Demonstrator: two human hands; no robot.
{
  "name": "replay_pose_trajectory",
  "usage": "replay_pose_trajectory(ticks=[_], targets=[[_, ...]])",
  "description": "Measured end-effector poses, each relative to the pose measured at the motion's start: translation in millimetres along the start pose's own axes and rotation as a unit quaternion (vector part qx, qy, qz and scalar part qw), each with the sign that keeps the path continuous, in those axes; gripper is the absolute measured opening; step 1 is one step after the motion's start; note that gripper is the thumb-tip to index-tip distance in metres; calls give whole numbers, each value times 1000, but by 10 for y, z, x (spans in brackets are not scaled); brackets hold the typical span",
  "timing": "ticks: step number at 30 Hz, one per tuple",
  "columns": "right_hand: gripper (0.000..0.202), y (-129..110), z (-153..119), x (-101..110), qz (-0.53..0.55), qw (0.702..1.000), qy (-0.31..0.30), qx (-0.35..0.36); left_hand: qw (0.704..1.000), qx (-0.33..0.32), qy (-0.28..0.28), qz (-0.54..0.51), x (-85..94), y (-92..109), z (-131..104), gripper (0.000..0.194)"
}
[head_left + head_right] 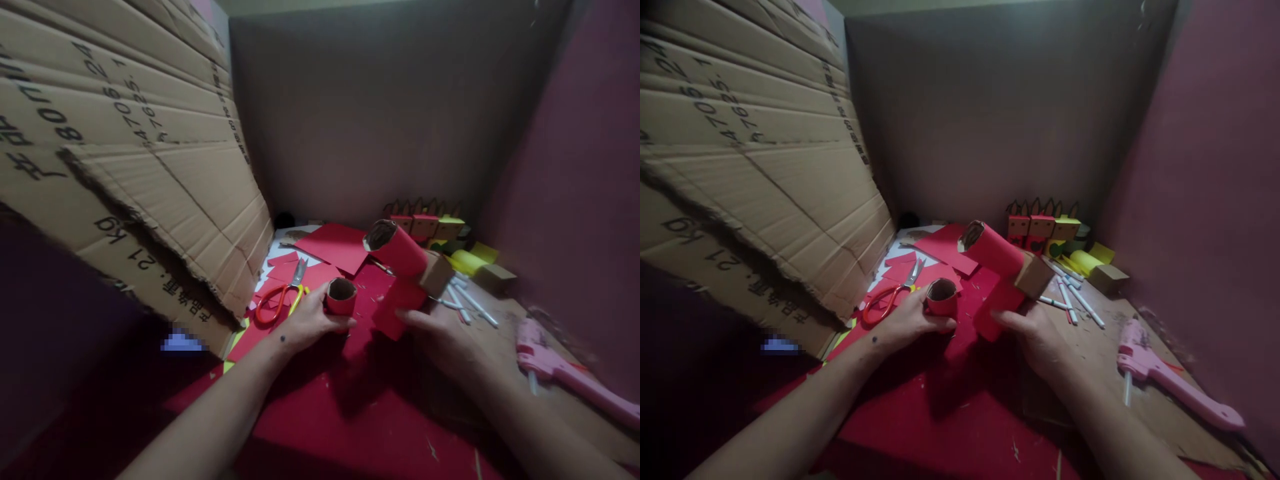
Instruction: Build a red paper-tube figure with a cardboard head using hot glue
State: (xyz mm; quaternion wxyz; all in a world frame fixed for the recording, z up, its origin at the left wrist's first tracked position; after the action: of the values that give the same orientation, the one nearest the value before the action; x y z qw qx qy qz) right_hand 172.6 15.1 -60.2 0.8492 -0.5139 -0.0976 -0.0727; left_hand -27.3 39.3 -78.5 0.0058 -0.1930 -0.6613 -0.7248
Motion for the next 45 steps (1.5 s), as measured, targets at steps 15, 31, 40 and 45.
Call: replay_pose_trajectory(ticks=[15,31,40,45], targets=[[33,510,108,-93,-90,993,6,-73,998,22,-39,-48,-92,-84,6,64],[38,475,92,-109,-45,995,-17,-83,999,7,-14,30,-66,-39,23,28],[29,248,42,-67,-105,993,-51,-28,996,24,-20,83,-74,-37,0,23],[35,-32,-78,265,-122,986,104,43,995,29,-5,96,-67,-51,-13,26]])
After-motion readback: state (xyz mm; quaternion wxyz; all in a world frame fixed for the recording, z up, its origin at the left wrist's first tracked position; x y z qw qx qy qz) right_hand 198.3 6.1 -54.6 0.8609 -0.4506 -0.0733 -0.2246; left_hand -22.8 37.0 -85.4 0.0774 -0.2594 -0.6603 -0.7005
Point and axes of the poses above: each hand's wrist, its own z-axis towards the middle knuckle, its own x-axis out of the back of the hand, y = z × x, the point moved 4 cm from there along z, towards the middle knuckle, and after that the axes turned 6 degrees about x, right-handed, at the moved point
